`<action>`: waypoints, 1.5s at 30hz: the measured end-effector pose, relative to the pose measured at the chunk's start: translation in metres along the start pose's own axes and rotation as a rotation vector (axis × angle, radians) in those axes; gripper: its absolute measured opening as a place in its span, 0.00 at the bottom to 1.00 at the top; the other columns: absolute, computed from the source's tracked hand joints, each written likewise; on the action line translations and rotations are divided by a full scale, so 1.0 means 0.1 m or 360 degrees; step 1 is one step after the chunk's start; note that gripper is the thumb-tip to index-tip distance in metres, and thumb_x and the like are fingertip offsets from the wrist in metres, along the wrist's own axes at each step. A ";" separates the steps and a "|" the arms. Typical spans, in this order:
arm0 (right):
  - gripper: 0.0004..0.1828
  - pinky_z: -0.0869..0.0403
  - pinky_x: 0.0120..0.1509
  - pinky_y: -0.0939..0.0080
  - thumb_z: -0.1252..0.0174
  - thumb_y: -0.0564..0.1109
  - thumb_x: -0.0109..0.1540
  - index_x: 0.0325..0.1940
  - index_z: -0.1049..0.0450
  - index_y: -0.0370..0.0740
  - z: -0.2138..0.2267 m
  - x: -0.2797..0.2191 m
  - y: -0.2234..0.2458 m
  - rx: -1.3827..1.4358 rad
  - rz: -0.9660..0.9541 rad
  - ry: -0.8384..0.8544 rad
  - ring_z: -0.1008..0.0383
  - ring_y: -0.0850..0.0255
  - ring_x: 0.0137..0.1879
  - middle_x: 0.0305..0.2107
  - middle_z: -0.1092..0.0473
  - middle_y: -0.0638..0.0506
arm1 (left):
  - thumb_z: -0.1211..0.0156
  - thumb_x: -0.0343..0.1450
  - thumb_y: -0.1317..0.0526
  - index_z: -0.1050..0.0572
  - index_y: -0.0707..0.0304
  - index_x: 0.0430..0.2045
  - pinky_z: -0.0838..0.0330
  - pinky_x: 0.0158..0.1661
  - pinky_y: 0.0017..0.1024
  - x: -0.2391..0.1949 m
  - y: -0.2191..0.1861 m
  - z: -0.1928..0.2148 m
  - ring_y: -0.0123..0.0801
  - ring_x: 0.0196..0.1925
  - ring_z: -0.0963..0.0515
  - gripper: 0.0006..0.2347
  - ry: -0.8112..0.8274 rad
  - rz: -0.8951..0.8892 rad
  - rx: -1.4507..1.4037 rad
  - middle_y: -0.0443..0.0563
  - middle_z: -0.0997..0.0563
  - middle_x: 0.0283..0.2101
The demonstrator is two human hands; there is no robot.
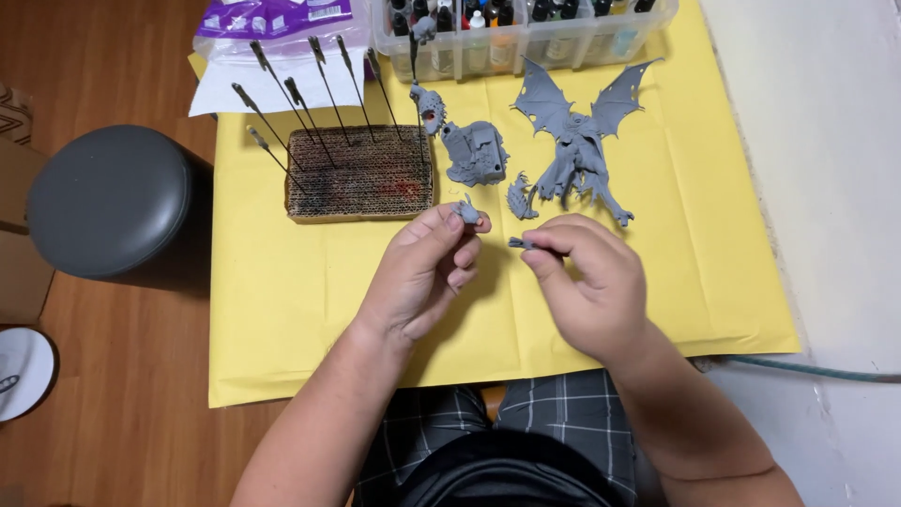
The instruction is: Mounting small plastic miniature parts onto alligator clip sticks and placing them in a holder for painting.
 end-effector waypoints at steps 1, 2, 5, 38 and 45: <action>0.06 0.23 0.40 0.60 0.34 0.30 0.61 0.42 0.20 0.30 -0.03 -0.02 -0.01 -0.0005 -0.0004 -0.0004 0.26 0.57 0.33 0.31 0.24 0.43 | 0.46 0.77 0.64 0.28 0.68 0.42 0.40 0.23 0.13 0.00 0.03 -0.01 0.20 0.29 0.32 0.06 0.0004 0.0006 0.0000 0.55 0.21 0.41; 0.04 0.24 0.37 0.61 0.35 0.30 0.62 0.42 0.20 0.29 -0.05 -0.03 0.03 -0.0059 0.0064 -0.0037 0.27 0.57 0.31 0.30 0.24 0.44 | 0.46 0.77 0.64 0.28 0.68 0.42 0.39 0.23 0.13 -0.01 0.05 -0.01 0.21 0.29 0.30 0.06 0.0006 0.0019 -0.0012 0.56 0.21 0.42; 0.03 0.25 0.33 0.61 0.36 0.31 0.62 0.41 0.21 0.28 -0.08 -0.07 0.06 -0.0177 0.0204 -0.0090 0.29 0.57 0.28 0.28 0.25 0.45 | 0.45 0.76 0.64 0.28 0.69 0.41 0.36 0.24 0.14 -0.02 0.08 -0.04 0.23 0.30 0.29 0.06 0.0017 0.0016 -0.0051 0.60 0.20 0.42; 0.03 0.23 0.38 0.62 0.38 0.29 0.62 0.37 0.22 0.31 -0.17 -0.16 -0.19 0.0272 -0.0228 0.0011 0.26 0.63 0.31 0.25 0.26 0.47 | 0.44 0.76 0.65 0.27 0.68 0.42 0.29 0.29 0.17 -0.07 0.07 -0.16 0.29 0.34 0.22 0.06 0.0217 -0.0227 0.0106 0.60 0.20 0.43; 0.03 0.25 0.31 0.60 0.38 0.31 0.62 0.40 0.22 0.30 -0.15 -0.12 0.06 -0.0171 0.0196 -0.0090 0.27 0.56 0.26 0.25 0.27 0.46 | 0.39 0.73 0.65 0.31 0.74 0.58 0.24 0.34 0.21 -0.14 -0.03 -0.19 0.32 0.39 0.18 0.19 0.0232 -0.0284 0.0156 0.63 0.21 0.46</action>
Point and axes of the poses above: each hand's wrist, its own x-axis towards the middle knuckle, its own z-axis out of the back of the hand, y = z × x, the point moved 9 cm from there along x, towards the middle knuckle
